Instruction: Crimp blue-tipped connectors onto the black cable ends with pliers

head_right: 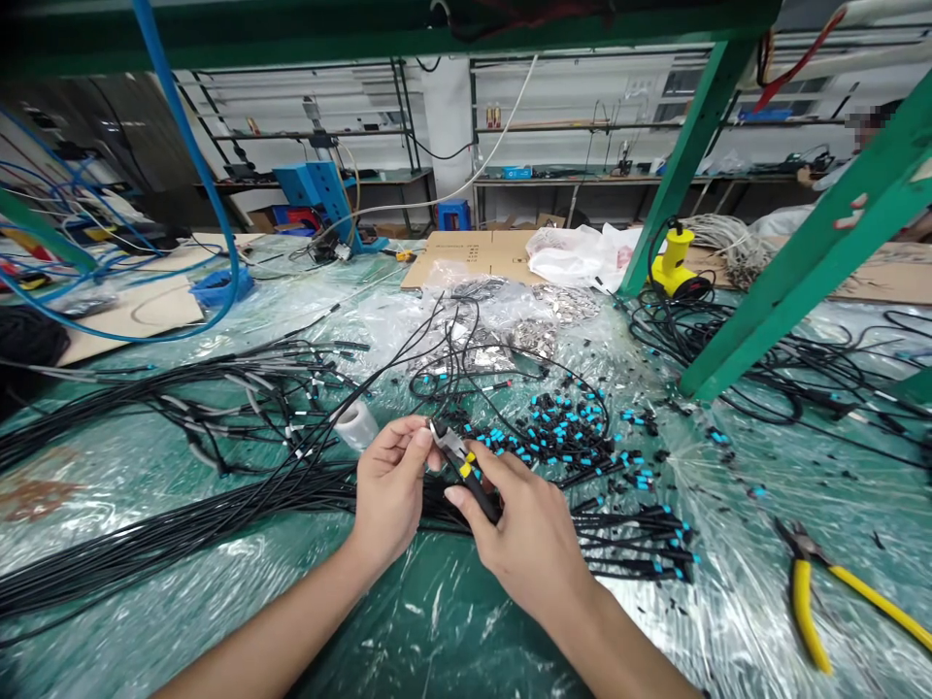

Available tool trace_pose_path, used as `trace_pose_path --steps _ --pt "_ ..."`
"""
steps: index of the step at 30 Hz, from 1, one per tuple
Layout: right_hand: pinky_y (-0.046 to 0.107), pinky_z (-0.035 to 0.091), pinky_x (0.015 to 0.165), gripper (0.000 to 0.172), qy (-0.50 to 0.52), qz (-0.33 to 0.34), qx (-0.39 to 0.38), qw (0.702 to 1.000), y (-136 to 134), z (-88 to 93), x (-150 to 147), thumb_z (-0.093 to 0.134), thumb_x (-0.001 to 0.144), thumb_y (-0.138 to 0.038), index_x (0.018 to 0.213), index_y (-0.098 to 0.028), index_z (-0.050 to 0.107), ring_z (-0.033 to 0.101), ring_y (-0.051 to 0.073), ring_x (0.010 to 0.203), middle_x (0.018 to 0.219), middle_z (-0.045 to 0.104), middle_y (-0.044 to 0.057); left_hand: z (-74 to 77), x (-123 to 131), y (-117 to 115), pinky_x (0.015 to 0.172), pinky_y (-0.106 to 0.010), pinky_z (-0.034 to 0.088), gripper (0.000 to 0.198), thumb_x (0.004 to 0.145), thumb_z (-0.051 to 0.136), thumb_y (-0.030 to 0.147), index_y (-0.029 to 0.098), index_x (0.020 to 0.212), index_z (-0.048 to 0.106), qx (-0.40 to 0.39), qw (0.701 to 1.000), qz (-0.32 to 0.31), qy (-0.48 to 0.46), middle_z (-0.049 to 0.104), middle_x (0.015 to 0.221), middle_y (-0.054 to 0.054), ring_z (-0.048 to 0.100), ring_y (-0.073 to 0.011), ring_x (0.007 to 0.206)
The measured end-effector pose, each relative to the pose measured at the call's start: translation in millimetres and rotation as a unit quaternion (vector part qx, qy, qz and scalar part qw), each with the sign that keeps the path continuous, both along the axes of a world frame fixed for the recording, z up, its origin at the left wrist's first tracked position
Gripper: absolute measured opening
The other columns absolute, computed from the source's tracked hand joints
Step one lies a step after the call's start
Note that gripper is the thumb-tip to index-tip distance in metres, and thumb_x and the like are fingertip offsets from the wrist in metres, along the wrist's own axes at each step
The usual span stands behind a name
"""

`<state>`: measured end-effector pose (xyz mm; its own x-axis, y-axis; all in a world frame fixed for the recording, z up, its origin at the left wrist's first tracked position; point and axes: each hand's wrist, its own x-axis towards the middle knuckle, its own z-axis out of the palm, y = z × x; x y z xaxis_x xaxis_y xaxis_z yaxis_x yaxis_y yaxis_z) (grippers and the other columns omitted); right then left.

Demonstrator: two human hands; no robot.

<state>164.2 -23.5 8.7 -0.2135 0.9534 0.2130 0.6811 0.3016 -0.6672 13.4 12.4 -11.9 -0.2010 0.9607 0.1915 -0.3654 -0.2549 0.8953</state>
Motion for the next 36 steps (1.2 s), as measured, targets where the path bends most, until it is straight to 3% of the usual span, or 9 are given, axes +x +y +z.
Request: trace_pose_path --steps 6,13,21,28,32,36 --pt "0.039 0.051 0.086 0.045 0.002 -0.001 -0.002 1.000 -1.0 -1.4 0.0 0.050 0.094 -0.044 0.133 -0.023 0.054 0.066 0.025 0.091 0.109 0.067 0.008 0.5 -0.5 -1.1 0.059 -0.020 0.043 0.017 0.081 0.072 0.033 0.018 0.087 0.068 -0.002 1.000 -0.009 -0.010 0.059 0.057 0.004 0.052 -0.0090 0.055" --pt "0.034 0.050 0.076 0.044 -0.007 -0.015 0.011 1.000 0.6 4.1 1.5 0.051 0.093 -0.044 0.135 -0.029 0.051 0.063 0.021 0.088 0.107 0.064 0.005 3.2 -1.4 -0.7 0.059 -0.021 0.042 0.016 0.083 0.071 0.032 0.017 0.089 0.068 0.000 1.000 -0.023 -0.018 0.057 0.057 0.004 0.051 -0.0093 0.055" --pt "0.036 0.048 0.085 0.044 0.000 -0.034 0.015 0.999 2.3 4.3 5.2 0.051 0.092 -0.044 0.134 -0.031 0.050 0.061 0.023 0.099 0.115 0.062 0.005 12.7 -2.4 3.0 0.061 -0.019 0.041 0.020 0.079 0.074 0.033 0.016 0.086 0.066 -0.021 0.997 -0.046 -0.065 0.058 0.062 0.003 0.049 -0.0082 0.057" --pt "0.031 0.047 0.078 0.039 0.061 -0.016 0.005 0.998 2.4 8.8 2.4 0.060 0.087 -0.034 0.126 -0.030 0.058 0.062 0.019 0.086 0.101 0.066 0.002 9.6 -5.6 6.9 0.063 -0.017 0.045 0.019 0.079 0.075 0.032 0.017 0.088 0.066 -0.046 0.992 -0.082 -0.079 0.062 0.073 0.001 0.051 -0.0083 0.062" --pt "0.026 0.045 0.073 0.026 0.126 0.009 -0.014 0.992 1.6 13.6 -0.4 0.062 0.084 -0.024 0.109 -0.028 0.066 0.060 0.015 0.079 0.093 0.068 -0.002 11.5 -8.4 8.9 0.062 -0.014 0.048 0.040 0.071 0.081 0.034 0.019 0.106 0.068 -0.094 0.988 -0.088 -0.084 0.060 0.069 0.002 0.050 -0.0092 0.063" --pt "0.023 0.043 0.067 0.019 0.236 0.009 -0.069 0.969 3.9 8.1 -5.6 0.062 0.081 -0.023 0.098 -0.024 0.069 0.055 0.012 0.071 0.082 0.065 -0.004 16.7 -13.2 11.4 0.060 -0.016 0.052 0.043 0.057 0.089 0.036 0.020 0.093 0.071 -0.147 0.981 -0.083 -0.092 0.064 0.074 0.001 0.052 -0.0111 0.065"
